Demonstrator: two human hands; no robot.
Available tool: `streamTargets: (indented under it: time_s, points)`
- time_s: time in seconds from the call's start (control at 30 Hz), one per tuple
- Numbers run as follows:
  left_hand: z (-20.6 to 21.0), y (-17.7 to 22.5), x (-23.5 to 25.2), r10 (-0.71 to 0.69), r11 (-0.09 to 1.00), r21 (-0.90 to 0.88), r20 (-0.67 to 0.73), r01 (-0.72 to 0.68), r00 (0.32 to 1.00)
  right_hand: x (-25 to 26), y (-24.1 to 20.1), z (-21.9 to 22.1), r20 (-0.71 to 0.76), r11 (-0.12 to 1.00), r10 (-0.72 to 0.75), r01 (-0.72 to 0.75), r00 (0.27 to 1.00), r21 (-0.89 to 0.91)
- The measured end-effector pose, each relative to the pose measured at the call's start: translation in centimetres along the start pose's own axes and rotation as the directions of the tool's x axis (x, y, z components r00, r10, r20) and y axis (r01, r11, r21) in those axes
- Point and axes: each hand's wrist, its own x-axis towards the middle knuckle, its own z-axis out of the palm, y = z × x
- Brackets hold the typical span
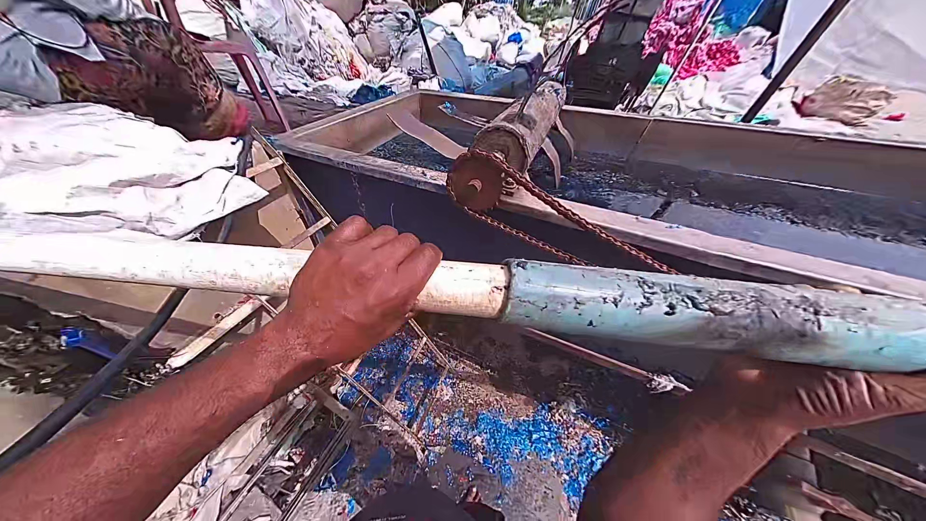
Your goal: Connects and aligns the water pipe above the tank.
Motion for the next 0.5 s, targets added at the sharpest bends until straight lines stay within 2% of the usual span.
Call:
streamTargets:
  time_s: [0.17,0.33,0.5]
  points:
    - [2.6,1.0,-1.1,0.021,1.000,-0.014,0.001,-0.021,1.000,-2.0,-0.3,-0.3,-0.042,0.996,0.058,-0.061,0.997,-0.064]
    - [0.0,-0.2,0.0,0.008,1.000,0.010,-0.029,-0.007,1.000,0.7,0.0,-0.2,0.019,1.000,0.003,-0.003,1.000,-0.015]
    - [2.5,0.7,-1.0,0.031,1.000,0.002,-0.004,-0.031,0.999,-0.5,0.3,-2.3,-0.008,0.994,0.042,-0.043,0.999,-0.100]
